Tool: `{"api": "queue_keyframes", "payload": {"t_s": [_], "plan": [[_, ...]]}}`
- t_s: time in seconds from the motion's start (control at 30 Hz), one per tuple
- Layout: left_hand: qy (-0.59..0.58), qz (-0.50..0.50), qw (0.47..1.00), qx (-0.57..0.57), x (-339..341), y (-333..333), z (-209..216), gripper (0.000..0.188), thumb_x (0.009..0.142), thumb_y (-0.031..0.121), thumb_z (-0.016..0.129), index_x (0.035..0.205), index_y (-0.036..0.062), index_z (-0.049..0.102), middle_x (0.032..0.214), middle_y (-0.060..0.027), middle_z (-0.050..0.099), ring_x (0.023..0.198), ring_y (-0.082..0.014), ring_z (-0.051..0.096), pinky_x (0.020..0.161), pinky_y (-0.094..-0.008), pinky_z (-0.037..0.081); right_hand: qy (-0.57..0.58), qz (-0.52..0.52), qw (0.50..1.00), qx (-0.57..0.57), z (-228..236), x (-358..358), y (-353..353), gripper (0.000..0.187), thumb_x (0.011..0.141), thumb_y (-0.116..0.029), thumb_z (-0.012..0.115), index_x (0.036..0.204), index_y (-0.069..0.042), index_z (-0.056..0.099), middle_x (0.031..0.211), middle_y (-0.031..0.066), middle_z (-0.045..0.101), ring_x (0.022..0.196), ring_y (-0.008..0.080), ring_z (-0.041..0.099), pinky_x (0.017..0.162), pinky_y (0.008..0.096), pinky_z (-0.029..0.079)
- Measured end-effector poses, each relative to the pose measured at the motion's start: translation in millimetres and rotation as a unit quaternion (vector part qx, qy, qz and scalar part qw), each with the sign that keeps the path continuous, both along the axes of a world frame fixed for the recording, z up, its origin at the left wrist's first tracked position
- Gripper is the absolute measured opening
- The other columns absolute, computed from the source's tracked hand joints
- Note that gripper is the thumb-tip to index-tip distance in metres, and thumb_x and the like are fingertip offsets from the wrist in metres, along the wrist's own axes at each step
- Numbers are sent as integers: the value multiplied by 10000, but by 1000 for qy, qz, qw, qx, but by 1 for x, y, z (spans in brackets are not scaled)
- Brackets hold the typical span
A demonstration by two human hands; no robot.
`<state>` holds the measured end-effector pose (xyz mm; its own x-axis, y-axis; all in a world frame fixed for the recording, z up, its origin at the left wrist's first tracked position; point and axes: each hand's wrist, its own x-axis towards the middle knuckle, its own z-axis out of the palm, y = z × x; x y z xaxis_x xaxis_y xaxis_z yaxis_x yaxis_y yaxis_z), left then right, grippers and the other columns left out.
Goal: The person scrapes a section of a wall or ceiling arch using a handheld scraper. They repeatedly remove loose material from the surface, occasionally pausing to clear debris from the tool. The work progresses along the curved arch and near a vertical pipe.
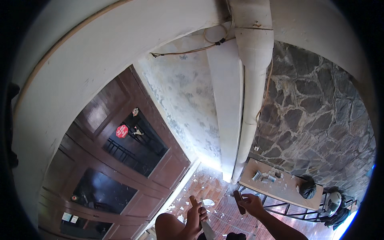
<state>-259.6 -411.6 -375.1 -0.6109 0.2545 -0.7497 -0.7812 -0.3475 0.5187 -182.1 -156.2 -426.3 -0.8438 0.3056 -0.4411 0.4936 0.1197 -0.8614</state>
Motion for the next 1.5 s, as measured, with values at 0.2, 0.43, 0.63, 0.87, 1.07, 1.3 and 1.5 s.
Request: {"api": "queue_keyframes", "payload": {"t_s": [0.2, 0.43, 0.63, 0.87, 1.07, 1.3, 1.5], "plan": [[4, 99, 995, 31, 24, -24, -22, 201, 922, 215, 562, 788, 131, 437, 638, 11, 417, 511, -120, 430, 493, -300, 363, 3, 30, 999, 14, 3, -18, -17, 502, 805, -183, 774, 1228, 29, 607, 934, 162, 726, 804, 198, 708, 689, 321, 560], [117, 169, 977, -56, 46, -73, -90, 121, 905, 64, 540, 813, 60, 461, 705, -58, 492, 592, -173, 492, 573, -349, 452, 55, 73, 995, 30, 32, -32, -58, 556, 806, -271, 769, 1259, 6, 603, 936, 165, 731, 795, 212, 711, 696, 338, 569], [196, 198, 949, -145, 46, -84, -140, 349, 863, -10, 650, 1114, -36, 409, 932, -141, 574, 719, -227, 675, 611, -309, 571, 99, 85, 990, 44, 57, -23, -78, 544, 817, -277, 765, 1257, -1, 603, 940, 161, 733, 803, 209, 713, 695, 339, 572], [354, 250, 875, -216, 29, -106, -108, 274, 880, -42, 600, 1082, 13, 423, 904, -94, 522, 625, -166, 588, 514, -287, 577, 80, 43, 995, -48, 47, -37, -101, 546, 818, -259, 780, 1250, 21, 596, 987, 143, 729, 833, 175, 701, 746, 319, 566], [303, 277, 878, -248, 28, -107, -118, 266, 873, -19, 603, 1093, 42, 466, 822, -50, 505, 582, -130, 527, 441, -261, 474, 86, 76, 992, -53, 29, -70, -129, 515, 832, -270, 763, 1246, -1, 615, 958, 137, 725, 779, 157, 682, 662, 281, 545], [303, 231, 880, -283, 40, -132, -181, 239, 897, 48, 637, 1100, 37, 512, 747, -26, 524, 533, -116, 514, 462, -261, 423, 173, -14, 968, -181, 52, -124, -138, 448, 872, -192, 725, 1251, 11, 598, 946, 86, 692, 783, 116, 623, 688, 264, 506], [405, 205, 775, -440, 52, -141, -214, 167, 917, 86, 631, 1045, 34, 538, 767, -36, 552, 583, -121, 548, 523, -257, 473, 277, -149, 926, -210, 110, -163, -123, 453, 879, -172, 720, 1253, 37, 575, 1024, 90, 680, 877, 127, 632, 773, 277, 512]]}}
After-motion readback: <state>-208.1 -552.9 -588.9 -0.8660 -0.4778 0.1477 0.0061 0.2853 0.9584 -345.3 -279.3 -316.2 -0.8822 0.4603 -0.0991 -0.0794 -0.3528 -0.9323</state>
